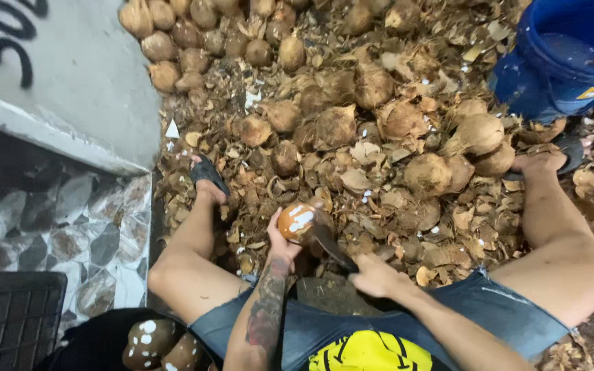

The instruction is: The person sits on the floor and uses a curved knife to peel the husk off several coconuts. They rotate each coconut to remove the outer layer, occasionally dipping the knife into a blue bucket of water. Peeled coconuts are placed into a black basin nearby.

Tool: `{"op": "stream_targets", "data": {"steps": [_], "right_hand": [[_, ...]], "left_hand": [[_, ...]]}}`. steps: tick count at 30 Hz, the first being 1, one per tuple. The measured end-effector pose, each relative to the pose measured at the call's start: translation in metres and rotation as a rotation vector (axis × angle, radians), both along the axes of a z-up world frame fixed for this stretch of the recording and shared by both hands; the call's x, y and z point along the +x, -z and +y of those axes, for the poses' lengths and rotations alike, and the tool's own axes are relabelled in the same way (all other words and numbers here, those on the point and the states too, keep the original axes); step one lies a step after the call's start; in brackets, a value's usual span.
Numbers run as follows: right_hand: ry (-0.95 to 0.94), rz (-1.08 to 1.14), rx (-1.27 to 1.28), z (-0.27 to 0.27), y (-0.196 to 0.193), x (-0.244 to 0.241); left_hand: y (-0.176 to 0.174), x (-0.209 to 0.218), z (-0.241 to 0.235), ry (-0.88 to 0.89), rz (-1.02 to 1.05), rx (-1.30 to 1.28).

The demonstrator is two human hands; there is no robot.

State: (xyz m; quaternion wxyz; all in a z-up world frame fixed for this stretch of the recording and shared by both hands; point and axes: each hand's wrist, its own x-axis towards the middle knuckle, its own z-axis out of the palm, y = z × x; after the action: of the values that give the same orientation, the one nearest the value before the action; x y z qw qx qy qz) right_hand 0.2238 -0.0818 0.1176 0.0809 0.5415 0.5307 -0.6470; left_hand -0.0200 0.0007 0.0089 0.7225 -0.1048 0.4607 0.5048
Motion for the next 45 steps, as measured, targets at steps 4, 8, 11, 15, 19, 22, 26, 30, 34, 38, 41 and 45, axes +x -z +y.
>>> {"op": "stream_targets", "data": {"steps": [4,8,11,15,19,22,26,30,34,38,41,45], "right_hand": [[0.178,0.014,-0.013,-0.001,-0.009,0.007],[0.148,0.180,0.630,-0.014,-0.034,0.010],[0.181,0.527,1.103,-0.012,-0.095,0.011],[0.191,0.825,1.504,-0.014,-0.030,0.000],[0.038,-0.143,0.281,-0.011,0.033,0.002],[0.381,-0.043,-0.092,-0.007,0.019,0.007],[0.227,0.049,0.592,-0.010,-0.035,0.020],[0.257,0.799,1.264,-0.007,-0.096,0.013],[0.137,0.790,1.397,-0.013,-0.017,0.005],[0.381,-0.008,-0.075,-0.019,0.026,0.005],[0.444,-0.099,0.136,0.008,0.023,0.009],[0.267,0.244,0.919,-0.007,-0.055,0.024]], "left_hand": [[-0.004,-0.001,-0.004,0.056,-0.070,0.174],[0.009,-0.022,-0.017,0.230,-0.213,0.402],[0.007,-0.008,-0.011,0.256,0.023,0.038],[0.023,0.000,-0.011,0.216,0.078,0.001],[0.006,0.014,-0.001,0.052,0.161,0.054],[0.006,-0.006,0.003,-0.035,-0.127,0.171],[-0.006,-0.022,-0.006,0.258,-0.152,0.252],[0.015,0.000,-0.005,0.174,0.044,0.101],[0.008,0.008,-0.006,0.111,0.089,0.015],[-0.024,0.012,-0.006,-0.058,0.007,0.046],[-0.096,0.013,0.014,-0.131,-0.188,0.135],[-0.048,-0.021,-0.001,0.155,-0.190,0.216]]}}
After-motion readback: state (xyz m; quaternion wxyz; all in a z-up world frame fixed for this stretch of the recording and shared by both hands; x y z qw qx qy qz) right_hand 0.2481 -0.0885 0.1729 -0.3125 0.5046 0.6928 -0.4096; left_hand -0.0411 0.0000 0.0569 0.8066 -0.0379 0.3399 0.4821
